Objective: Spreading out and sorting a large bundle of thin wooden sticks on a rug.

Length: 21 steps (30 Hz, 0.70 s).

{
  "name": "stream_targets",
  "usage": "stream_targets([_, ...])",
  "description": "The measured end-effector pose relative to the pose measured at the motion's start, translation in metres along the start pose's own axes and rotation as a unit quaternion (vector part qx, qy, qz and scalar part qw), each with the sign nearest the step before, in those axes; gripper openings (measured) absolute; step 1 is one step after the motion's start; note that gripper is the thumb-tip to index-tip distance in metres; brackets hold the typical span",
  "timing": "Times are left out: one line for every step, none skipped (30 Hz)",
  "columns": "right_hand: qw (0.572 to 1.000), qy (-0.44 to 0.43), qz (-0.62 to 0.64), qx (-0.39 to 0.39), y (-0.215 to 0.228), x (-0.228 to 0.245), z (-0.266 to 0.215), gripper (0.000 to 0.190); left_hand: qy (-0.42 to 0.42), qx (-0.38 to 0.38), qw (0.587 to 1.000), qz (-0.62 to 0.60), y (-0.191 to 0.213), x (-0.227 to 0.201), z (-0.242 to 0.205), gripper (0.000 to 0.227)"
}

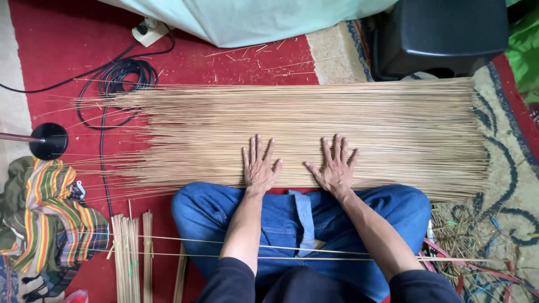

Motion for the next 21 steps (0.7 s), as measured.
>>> stream_targets([1.0,-0.002,0.0,0.001,0.0,0.0,0.004,0.098,-0.001,0.001,1.0,0.0,0.006,-0.003,0.003,0.072])
stream_targets([1.0,-0.003,-0.001,-0.003,0.001,0.0,0.009,0.099,0.007,0.015,1.0,0.0,0.009,-0.004,0.006,0.075])
stream_targets([1.0,-0.005,-0.002,-0.005,0.002,-0.001,0.012,0.099,0.017,0.029,0.999,0.0,0.011,-0.004,0.008,0.079])
stream_targets([1.0,-0.006,-0.003,-0.003,0.004,0.0,0.014,0.099,0.016,0.031,0.999,0.0,0.014,-0.005,0.01,0.079])
stream_targets([1.0,-0.007,0.002,-0.006,0.009,0.001,0.017,0.098,0.02,0.038,0.999,0.002,0.016,-0.006,0.014,0.081])
stream_targets([1.0,-0.009,0.006,-0.008,0.013,0.001,0.019,0.098,0.025,0.044,0.999,0.004,0.019,-0.006,0.018,0.085])
stream_targets([1.0,-0.013,0.005,-0.009,0.015,0.001,0.021,0.098,0.021,0.044,0.999,0.003,0.019,-0.007,0.021,0.085])
stream_targets([1.0,-0.011,0.008,-0.013,0.017,0.001,0.024,0.098,0.021,0.042,0.999,0.01,0.02,-0.007,0.023,0.087])
stream_targets([1.0,-0.009,0.012,-0.017,0.018,0.002,0.026,0.099,0.02,0.04,0.999,0.018,0.021,-0.006,0.026,0.089])
stream_targets([1.0,-0.013,0.011,-0.017,0.02,0.001,0.027,0.099,0.017,0.041,0.999,0.017,0.018,-0.006,0.03,0.089])
stream_targets([1.0,-0.011,0.015,-0.017,0.019,0.002,0.023,0.099,0.014,0.039,0.999,0.01,0.013,-0.004,0.028,0.089])
stream_targets([1.0,-0.01,0.019,-0.017,0.019,0.003,0.02,0.099,0.011,0.037,0.999,0.004,0.009,-0.001,0.026,0.088])
stream_targets([1.0,-0.011,0.019,-0.011,0.012,0.003,0.016,0.099,0.012,0.043,0.999,0.003,0.007,0.0,0.021,0.088])
stream_targets([1.0,-0.005,0.013,-0.005,0.006,0.004,0.011,0.101,0.012,0.044,0.999,-0.001,0.006,0.0,0.015,0.087])
stream_targets([1.0,0.001,0.006,-0.006,0.005,0.004,0.013,0.103,0.009,0.039,0.999,-0.004,0.01,-0.002,0.017,0.085])
stream_targets([1.0,0.0,0.006,-0.007,0.005,0.003,0.005,0.103,0.008,0.038,0.999,-0.004,0.008,-0.003,0.01,0.085])
stream_targets([1.0,0.005,0.008,-0.005,0.007,0.004,0.001,0.102,0.009,0.048,0.999,-0.005,0.007,-0.004,0.006,0.086])
stream_targets([1.0,0.011,0.01,-0.003,0.009,0.006,-0.004,0.101,0.011,0.058,0.998,-0.006,0.006,-0.004,0.002,0.087])
stream_targets([1.0,0.012,0.01,-0.008,0.007,0.005,-0.002,0.101,0.011,0.053,0.999,-0.006,0.011,-0.005,0.002,0.087])
stream_targets([1.0,0.011,-0.005,-0.002,0.002,0.005,0.001,0.102,0.014,0.066,0.998,-0.01,0.012,-0.005,0.002,0.087])
stream_targets([1.0,0.01,-0.02,0.009,-0.007,0.004,-0.003,0.102,0.021,0.084,0.996,-0.016,0.009,-0.005,-0.004,0.086])
Point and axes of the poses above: each hand's wrist, its own z-axis towards the middle knuckle, its own y-axis out of the back of the hand, x = y × z, the point moved 10 cm from there along z, towards the middle knuckle, and after that the axes turned 12 degrees about -z, right-handed, at the moved point
